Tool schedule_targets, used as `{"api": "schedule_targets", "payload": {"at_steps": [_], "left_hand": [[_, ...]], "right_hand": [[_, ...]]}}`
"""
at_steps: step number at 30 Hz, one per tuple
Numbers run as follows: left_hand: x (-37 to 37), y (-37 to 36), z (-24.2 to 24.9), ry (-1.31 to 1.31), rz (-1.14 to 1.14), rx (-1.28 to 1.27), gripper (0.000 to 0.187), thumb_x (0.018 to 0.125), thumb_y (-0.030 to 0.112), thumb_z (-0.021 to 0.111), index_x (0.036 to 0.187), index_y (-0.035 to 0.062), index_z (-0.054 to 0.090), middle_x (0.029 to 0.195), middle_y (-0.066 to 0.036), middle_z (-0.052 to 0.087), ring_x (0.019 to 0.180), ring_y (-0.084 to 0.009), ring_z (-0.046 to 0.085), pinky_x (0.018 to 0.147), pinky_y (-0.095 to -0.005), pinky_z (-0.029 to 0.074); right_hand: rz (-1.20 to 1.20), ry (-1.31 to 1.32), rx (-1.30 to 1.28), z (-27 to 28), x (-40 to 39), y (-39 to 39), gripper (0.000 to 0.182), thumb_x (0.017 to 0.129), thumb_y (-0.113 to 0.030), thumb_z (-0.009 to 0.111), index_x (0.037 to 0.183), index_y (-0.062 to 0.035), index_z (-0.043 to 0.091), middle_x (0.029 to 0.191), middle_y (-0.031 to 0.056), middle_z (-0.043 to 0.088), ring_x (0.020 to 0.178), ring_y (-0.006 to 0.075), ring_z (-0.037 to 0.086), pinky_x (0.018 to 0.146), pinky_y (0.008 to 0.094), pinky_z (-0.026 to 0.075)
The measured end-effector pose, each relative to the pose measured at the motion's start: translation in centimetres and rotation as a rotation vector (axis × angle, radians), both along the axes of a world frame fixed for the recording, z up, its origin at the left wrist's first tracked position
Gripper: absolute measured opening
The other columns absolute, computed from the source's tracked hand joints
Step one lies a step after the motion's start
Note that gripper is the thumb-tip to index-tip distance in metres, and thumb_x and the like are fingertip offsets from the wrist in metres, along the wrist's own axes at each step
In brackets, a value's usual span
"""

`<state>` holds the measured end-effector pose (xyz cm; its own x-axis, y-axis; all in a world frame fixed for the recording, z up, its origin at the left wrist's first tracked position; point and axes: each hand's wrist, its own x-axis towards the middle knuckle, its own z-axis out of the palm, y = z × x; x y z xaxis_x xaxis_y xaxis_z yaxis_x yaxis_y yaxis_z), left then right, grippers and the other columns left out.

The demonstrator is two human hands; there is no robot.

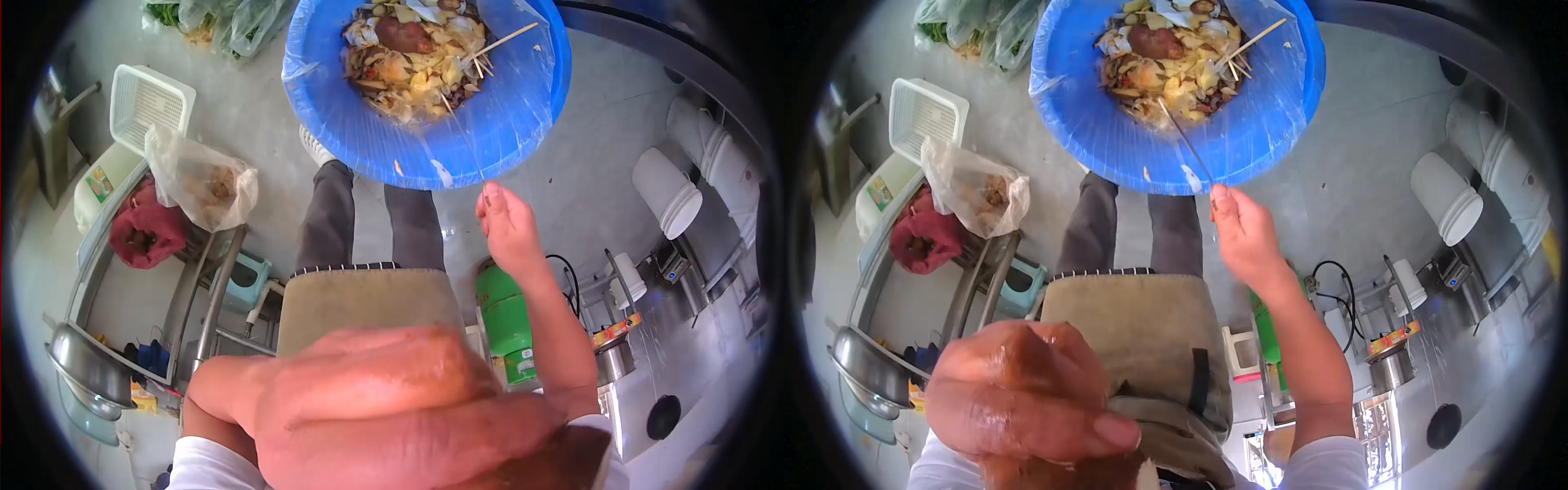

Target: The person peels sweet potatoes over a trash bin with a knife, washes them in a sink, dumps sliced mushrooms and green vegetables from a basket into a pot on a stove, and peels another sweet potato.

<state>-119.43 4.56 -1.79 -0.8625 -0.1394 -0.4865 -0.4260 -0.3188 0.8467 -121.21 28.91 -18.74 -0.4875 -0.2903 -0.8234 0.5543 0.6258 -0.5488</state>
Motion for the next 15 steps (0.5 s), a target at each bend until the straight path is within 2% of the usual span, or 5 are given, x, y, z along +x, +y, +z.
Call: {"api": "schedule_targets", "payload": {"at_steps": [6, 8, 9, 11, 15], "left_hand": [[0.3, 0.1, -0.6, 0.167, 0.003, -0.012, 0.011, 0.079, 0.007, 0.075, 0.074, -0.0021, 0.072, 0.073, -0.012, 0.063, 0.050, -0.0197, 0.055, 0.051, -0.0275, 0.046], [0.3, 0.1, -0.6, 0.194, 0.003, -0.015, 0.016, 0.072, 0.008, 0.077, 0.081, -0.0017, 0.070, 0.078, -0.012, 0.064, 0.055, -0.0193, 0.057, 0.051, -0.0280, 0.047], [0.2, 0.7, 0.0, 0.172, 0.042, -0.036, 0.029, 0.064, 0.010, 0.079, 0.089, -0.0011, 0.068, 0.079, -0.010, 0.064, 0.059, -0.0186, 0.058, 0.052, -0.0283, 0.047], [0.0, 2.1, 0.5, 0.144, 0.149, -0.102, 0.039, 0.056, 0.013, 0.080, 0.090, -0.0007, 0.067, 0.077, -0.008, 0.063, 0.062, -0.0169, 0.057, 0.050, -0.0282, 0.045], [-1.2, 2.9, -0.7, 0.348, 0.272, -0.313, 0.031, 0.051, 0.015, 0.076, 0.077, -0.0012, 0.068, 0.070, -0.008, 0.062, 0.056, -0.0148, 0.052, 0.046, -0.0260, 0.040]], "right_hand": [[-0.004, 0.008, -0.005, 0.3, -0.5, 0.2, 0.046, 0.104, -0.042, 0.041, 0.080, -0.0050, 0.052, 0.064, -0.0022, 0.044, 0.059, 0.0057, 0.039, 0.053, 0.0241, 0.034], [-0.010, -0.001, -0.006, 0.2, -0.5, 0.1, 0.046, 0.104, -0.044, 0.040, 0.080, -0.0063, 0.052, 0.066, -0.0030, 0.044, 0.059, 0.0048, 0.039, 0.053, 0.0221, 0.033], [-0.012, 0.000, -0.011, 0.2, -0.5, 0.1, 0.046, 0.104, -0.044, 0.040, 0.080, -0.0064, 0.052, 0.066, -0.0030, 0.044, 0.059, 0.0048, 0.039, 0.053, 0.0221, 0.033], [-0.013, -0.003, -0.011, 0.2, -0.4, 0.2, 0.046, 0.104, -0.044, 0.040, 0.080, -0.0065, 0.052, 0.066, -0.0030, 0.044, 0.059, 0.0048, 0.039, 0.053, 0.0221, 0.033], [-0.011, -0.007, -0.004, 0.2, -0.3, 0.3, 0.046, 0.104, -0.044, 0.040, 0.080, -0.0067, 0.052, 0.066, -0.0030, 0.044, 0.059, 0.0047, 0.039, 0.053, 0.0220, 0.033]]}}
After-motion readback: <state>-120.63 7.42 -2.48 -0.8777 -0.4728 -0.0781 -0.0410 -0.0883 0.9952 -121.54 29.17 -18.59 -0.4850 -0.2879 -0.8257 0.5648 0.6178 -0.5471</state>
